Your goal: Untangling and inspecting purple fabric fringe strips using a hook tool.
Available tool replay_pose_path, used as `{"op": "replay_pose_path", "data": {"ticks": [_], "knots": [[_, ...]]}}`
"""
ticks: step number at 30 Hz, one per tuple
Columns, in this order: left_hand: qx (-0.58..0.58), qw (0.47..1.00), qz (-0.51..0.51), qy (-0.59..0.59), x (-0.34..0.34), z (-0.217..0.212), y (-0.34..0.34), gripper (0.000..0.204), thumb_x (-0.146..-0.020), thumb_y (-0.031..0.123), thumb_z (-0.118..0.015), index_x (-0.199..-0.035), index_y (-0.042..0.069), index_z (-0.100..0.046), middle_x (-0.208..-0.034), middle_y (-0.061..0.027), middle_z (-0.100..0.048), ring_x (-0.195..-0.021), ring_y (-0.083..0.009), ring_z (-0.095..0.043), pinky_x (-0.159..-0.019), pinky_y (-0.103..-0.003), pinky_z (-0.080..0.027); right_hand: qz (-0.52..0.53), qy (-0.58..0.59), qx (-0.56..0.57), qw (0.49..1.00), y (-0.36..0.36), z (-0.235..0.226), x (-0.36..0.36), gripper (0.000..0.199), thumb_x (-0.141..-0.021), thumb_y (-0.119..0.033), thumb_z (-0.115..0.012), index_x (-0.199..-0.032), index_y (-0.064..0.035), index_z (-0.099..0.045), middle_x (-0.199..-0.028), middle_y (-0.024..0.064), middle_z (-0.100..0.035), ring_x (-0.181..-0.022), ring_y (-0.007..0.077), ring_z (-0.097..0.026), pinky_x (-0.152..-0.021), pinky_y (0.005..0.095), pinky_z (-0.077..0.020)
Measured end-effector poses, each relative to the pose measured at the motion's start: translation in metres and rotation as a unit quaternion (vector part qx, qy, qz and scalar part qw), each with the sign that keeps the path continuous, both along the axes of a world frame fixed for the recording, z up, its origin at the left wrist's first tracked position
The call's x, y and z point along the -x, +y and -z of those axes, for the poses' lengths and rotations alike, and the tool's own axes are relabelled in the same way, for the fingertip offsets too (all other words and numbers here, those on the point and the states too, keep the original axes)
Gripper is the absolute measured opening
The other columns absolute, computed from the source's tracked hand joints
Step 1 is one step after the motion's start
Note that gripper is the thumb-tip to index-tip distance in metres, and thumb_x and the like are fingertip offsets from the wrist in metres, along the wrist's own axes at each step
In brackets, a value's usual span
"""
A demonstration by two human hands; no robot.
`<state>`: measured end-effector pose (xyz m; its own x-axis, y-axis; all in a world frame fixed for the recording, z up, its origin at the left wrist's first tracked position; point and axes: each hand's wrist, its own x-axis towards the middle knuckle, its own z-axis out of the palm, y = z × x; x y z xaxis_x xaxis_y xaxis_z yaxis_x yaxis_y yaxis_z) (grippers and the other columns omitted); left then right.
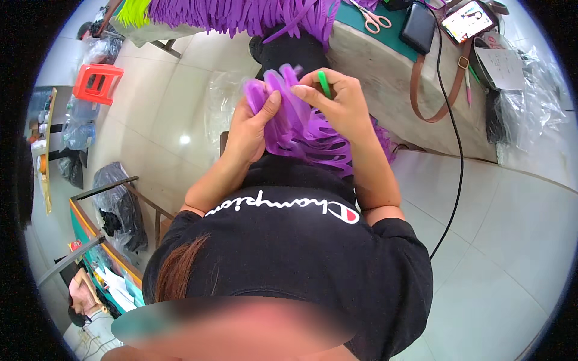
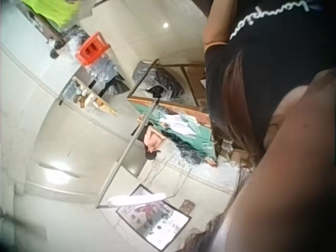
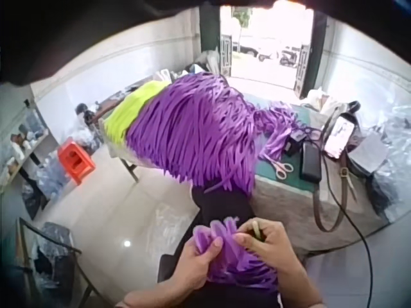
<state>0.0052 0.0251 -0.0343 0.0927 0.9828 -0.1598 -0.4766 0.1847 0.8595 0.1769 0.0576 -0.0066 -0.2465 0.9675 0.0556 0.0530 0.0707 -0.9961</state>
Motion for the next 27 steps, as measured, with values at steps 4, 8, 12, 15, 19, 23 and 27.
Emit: {"op": "replay_pose_path", "data": {"ticks": [4,8,12,15,19,23,27], "knots": [[0.053,0.995,-0.002,-0.090,-0.003,-0.015,-0.001,0.020,-0.096,0.019,-0.051,-0.109,0.003,-0.052,-0.104,-0.0061,-0.058,-0.095,-0.0139,-0.057,-0.082,-0.029,-0.047,0.081,-0.066,-0.105,0.989,-0.004,0.009,-0.002,0.018,-0.087,-0.018,-0.067,-0.092,-0.0014,-0.063,-0.072,-0.0053,-0.054,-0.064,0.0021,-0.044,-0.056,0.0178,-0.0346],[0.056,0.993,-0.015,-0.103,0.002,-0.018,-0.002,0.025,-0.097,0.019,-0.048,-0.115,0.002,-0.050,-0.106,-0.0085,-0.059,-0.098,-0.0193,-0.059,-0.087,-0.034,-0.047,0.085,-0.016,-0.056,0.995,-0.007,0.016,-0.002,0.021,-0.089,-0.019,-0.064,-0.098,-0.0004,-0.064,-0.083,-0.0009,-0.061,-0.074,0.0040,-0.052,-0.066,0.0184,-0.0418],[0.062,0.991,0.002,-0.115,0.001,-0.018,-0.001,0.027,-0.096,0.022,-0.051,-0.114,0.003,-0.051,-0.106,-0.0080,-0.059,-0.098,-0.0183,-0.058,-0.087,-0.033,-0.047,0.020,0.045,0.008,0.999,-0.010,0.013,-0.007,0.022,-0.089,-0.017,-0.064,-0.100,0.0023,-0.063,-0.091,0.0034,-0.063,-0.074,0.0052,-0.056,-0.066,0.0180,-0.0444],[0.120,0.979,0.036,-0.163,-0.001,-0.017,0.001,0.027,-0.091,0.020,-0.060,-0.111,0.003,-0.054,-0.105,-0.0075,-0.061,-0.098,-0.0179,-0.060,-0.087,-0.033,-0.047,0.064,-0.039,-0.053,0.996,-0.014,0.011,-0.005,0.020,-0.088,-0.015,-0.064,-0.098,0.0033,-0.064,-0.095,0.0053,-0.063,-0.069,0.0050,-0.054,-0.062,0.0174,-0.0433],[0.185,0.967,0.089,-0.150,-0.003,-0.015,0.003,0.027,-0.081,0.010,-0.071,-0.105,0.003,-0.061,-0.100,-0.0077,-0.066,-0.092,-0.0185,-0.063,-0.084,-0.034,-0.050,0.236,0.153,-0.101,0.954,-0.012,0.014,-0.005,0.019,-0.090,-0.015,-0.061,-0.085,0.0037,-0.064,-0.098,0.0093,-0.062,-0.061,0.0064,-0.050,-0.056,0.0183,-0.0388],[0.163,0.974,0.074,-0.140,-0.002,-0.013,0.002,0.029,-0.081,0.008,-0.071,-0.107,0.003,-0.060,-0.101,-0.0075,-0.065,-0.092,-0.0171,-0.063,-0.084,-0.033,-0.050,0.181,0.409,0.067,0.892,-0.008,0.002,-0.010,0.046,-0.098,-0.032,-0.041,-0.079,0.0043,-0.062,-0.072,0.0080,-0.058,-0.057,0.0119,-0.048,-0.047,0.0231,-0.0342],[0.072,0.993,0.008,-0.094,-0.007,-0.016,-0.002,0.022,-0.081,0.006,-0.071,-0.100,0.002,-0.063,-0.094,-0.0066,-0.067,-0.086,-0.0160,-0.064,-0.080,-0.031,-0.050,-0.012,0.371,0.062,0.927,-0.023,0.024,-0.027,0.043,-0.100,-0.036,-0.035,-0.080,-0.0033,-0.055,-0.063,0.0082,-0.045,-0.053,0.0157,-0.044,-0.053,0.0259,-0.0377]]}}
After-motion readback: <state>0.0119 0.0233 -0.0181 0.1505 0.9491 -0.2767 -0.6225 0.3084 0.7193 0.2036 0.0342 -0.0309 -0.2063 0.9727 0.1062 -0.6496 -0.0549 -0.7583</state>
